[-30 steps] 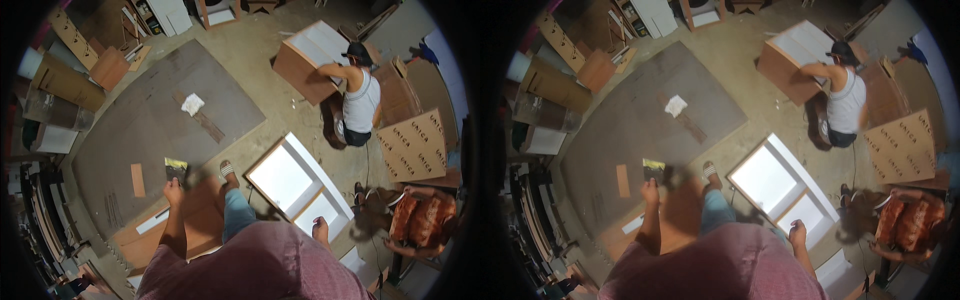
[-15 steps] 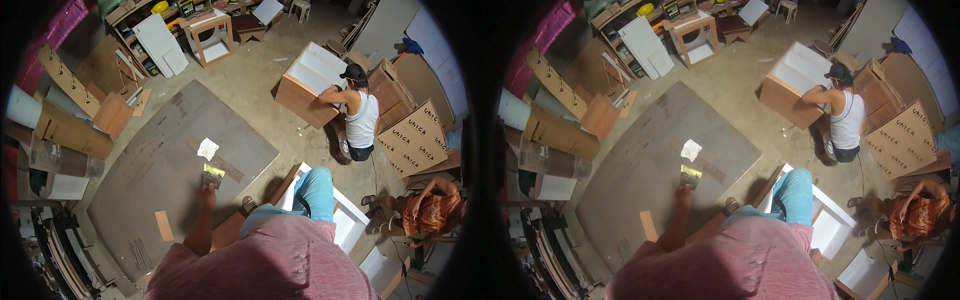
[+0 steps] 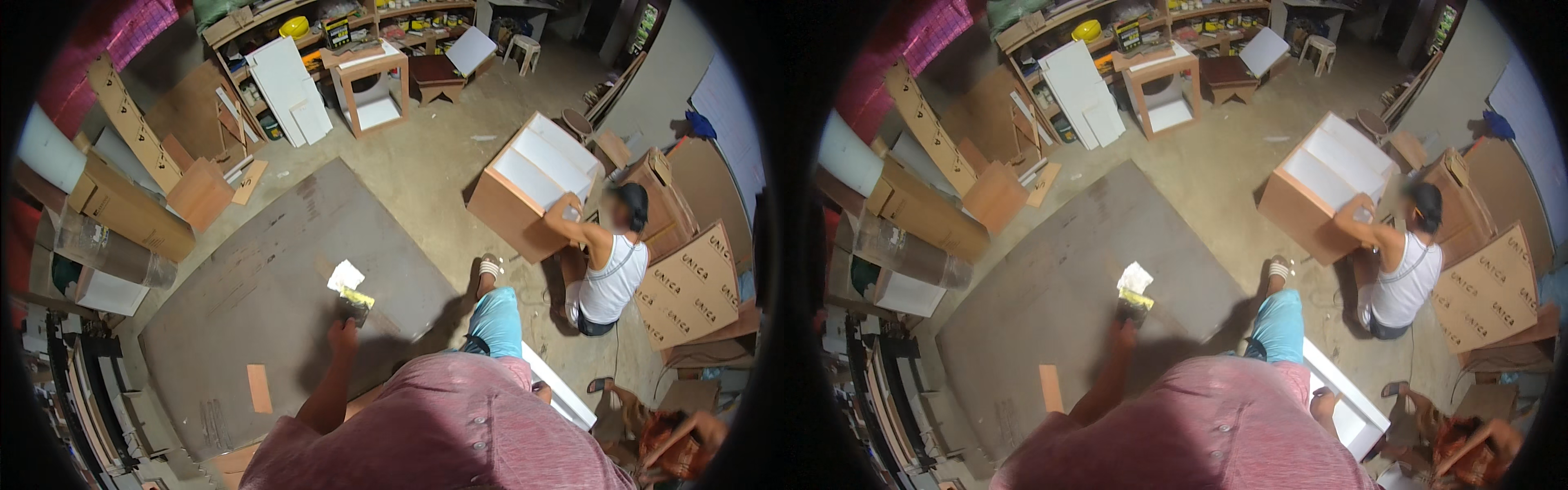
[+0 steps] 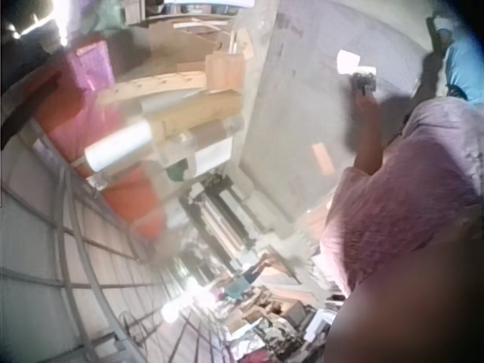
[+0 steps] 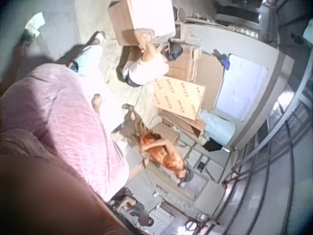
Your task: The person applies glue to the edges of a white cabinet frame and uses a scraper to spread it evenly. They then wipe the surface with a cloth and continue applying glue to other sections of the cabinet.
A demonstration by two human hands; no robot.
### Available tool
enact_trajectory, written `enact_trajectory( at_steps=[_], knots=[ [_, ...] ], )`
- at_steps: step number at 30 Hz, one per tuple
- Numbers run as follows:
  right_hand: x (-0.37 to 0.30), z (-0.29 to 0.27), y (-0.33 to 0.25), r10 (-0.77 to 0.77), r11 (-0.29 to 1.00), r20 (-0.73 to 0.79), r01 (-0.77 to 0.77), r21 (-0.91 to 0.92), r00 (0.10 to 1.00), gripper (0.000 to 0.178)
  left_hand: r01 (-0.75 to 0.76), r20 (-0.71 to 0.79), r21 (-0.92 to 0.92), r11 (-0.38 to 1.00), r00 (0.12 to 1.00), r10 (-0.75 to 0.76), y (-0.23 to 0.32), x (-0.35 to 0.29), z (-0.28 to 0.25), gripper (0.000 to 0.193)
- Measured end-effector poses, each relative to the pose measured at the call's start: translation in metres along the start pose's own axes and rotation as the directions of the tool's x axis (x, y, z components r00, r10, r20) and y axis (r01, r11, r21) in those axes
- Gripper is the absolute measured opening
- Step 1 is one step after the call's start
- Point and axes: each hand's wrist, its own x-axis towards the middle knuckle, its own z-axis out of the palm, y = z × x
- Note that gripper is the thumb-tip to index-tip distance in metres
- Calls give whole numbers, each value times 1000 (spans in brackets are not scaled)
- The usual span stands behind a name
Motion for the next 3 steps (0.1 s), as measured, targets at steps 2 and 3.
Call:
enact_trajectory(
  at_steps=[2, 3],
  knots=[
    [73, 0, -63, 56, 981, 19, -58, 184, 998, 21, 168, -57, -93, 981, 983, -174, -22, 10, -4, 36],
    [105, -7, -77, 31, 958, 5, -31, 285, 1000, 22, 243, -29, -174, 954, 967, -251, -6, 26, 8, 36]
  ],
)
